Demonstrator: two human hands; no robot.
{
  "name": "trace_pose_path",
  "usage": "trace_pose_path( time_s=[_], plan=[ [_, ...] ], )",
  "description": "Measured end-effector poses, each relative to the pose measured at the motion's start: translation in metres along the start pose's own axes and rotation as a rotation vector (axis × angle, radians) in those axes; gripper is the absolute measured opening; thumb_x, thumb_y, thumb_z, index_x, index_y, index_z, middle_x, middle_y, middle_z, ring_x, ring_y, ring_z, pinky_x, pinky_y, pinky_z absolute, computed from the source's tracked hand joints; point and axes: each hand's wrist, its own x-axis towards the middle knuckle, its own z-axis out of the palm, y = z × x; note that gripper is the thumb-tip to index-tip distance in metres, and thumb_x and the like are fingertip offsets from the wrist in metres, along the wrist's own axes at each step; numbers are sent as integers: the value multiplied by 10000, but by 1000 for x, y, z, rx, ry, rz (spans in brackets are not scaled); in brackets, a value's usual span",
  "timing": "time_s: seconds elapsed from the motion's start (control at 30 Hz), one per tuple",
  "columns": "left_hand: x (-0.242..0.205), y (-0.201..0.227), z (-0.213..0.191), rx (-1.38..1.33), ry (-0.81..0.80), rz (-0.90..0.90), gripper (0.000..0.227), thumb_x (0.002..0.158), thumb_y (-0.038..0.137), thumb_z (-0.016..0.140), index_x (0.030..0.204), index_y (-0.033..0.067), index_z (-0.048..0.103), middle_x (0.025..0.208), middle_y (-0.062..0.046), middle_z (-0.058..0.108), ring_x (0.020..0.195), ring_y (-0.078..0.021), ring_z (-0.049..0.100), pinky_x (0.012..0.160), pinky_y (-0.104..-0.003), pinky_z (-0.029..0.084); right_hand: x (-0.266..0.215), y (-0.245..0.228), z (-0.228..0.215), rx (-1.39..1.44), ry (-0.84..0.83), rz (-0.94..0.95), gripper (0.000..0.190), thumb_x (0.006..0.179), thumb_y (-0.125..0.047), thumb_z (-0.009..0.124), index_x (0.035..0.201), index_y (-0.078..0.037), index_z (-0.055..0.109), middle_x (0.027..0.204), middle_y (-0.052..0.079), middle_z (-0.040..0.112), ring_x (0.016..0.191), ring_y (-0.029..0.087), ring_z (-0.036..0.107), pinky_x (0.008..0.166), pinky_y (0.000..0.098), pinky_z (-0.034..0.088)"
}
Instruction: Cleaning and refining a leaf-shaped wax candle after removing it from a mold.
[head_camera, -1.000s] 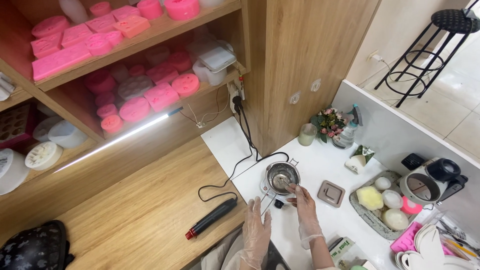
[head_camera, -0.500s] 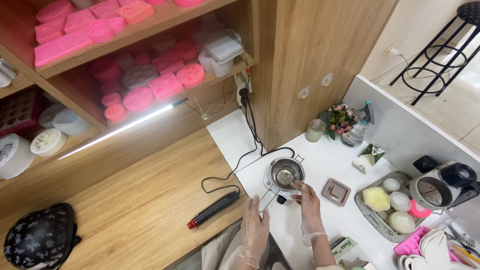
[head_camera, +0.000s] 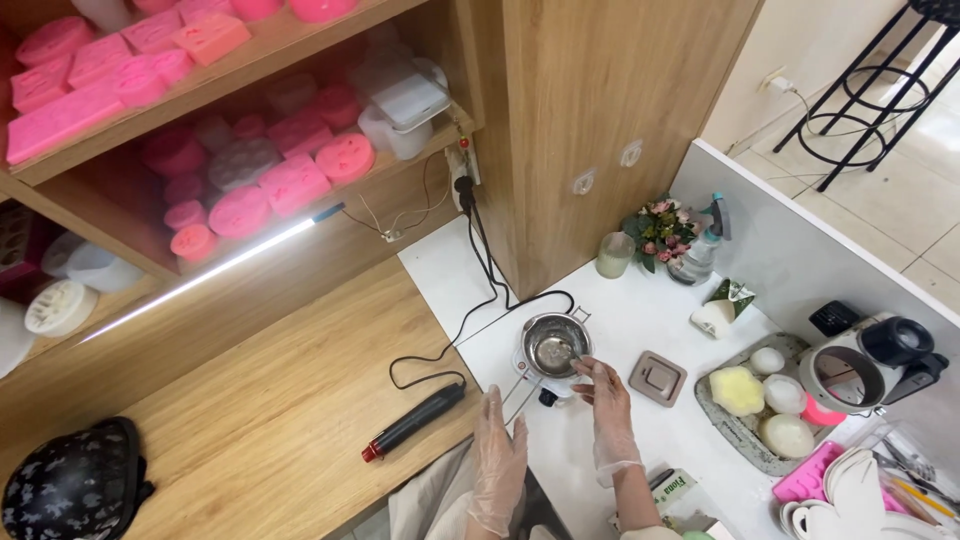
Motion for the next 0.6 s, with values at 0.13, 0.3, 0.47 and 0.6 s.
trace_pose_path(
  time_s=[0.13, 0.3, 0.47, 0.6],
  plan=[
    [2, -13, 12, 26, 14, -4, 672, 977, 287, 595, 1555, 117, 296, 1555, -233, 362, 1412, -411, 398, 1138, -466, 379, 12, 10, -3, -27, -24, -19, 472, 1040, -466, 451, 1233, -92, 666, 1125, 42, 774, 834, 145, 652, 856, 331, 508],
    [6, -16, 20, 23, 40, 5, 676, 968, 265, 614, 1549, 114, 302, 1535, -240, 373, 1404, -410, 395, 1132, -471, 370, 19, 9, -4, -91, -24, 1, 536, 1056, -514, 411, 1198, -76, 684, 1038, 75, 774, 797, 161, 634, 829, 329, 512],
    [5, -16, 27, -2, 93, 47, 676, 955, 235, 632, 1543, 112, 322, 1507, -248, 401, 1384, -413, 423, 1114, -472, 396, 31, 17, -10, -57, -62, -30, 532, 1040, -511, 431, 1183, -72, 695, 1009, 82, 780, 778, 171, 623, 803, 321, 510],
    [8, -2, 21, 45, 77, 44, 649, 963, 249, 624, 1531, 116, 339, 1507, -240, 405, 1381, -406, 437, 1104, -473, 413, 22, -3, -9, -91, -72, -18, 531, 1048, -509, 427, 1175, -74, 704, 998, 79, 781, 793, 160, 630, 816, 319, 522]
  ],
)
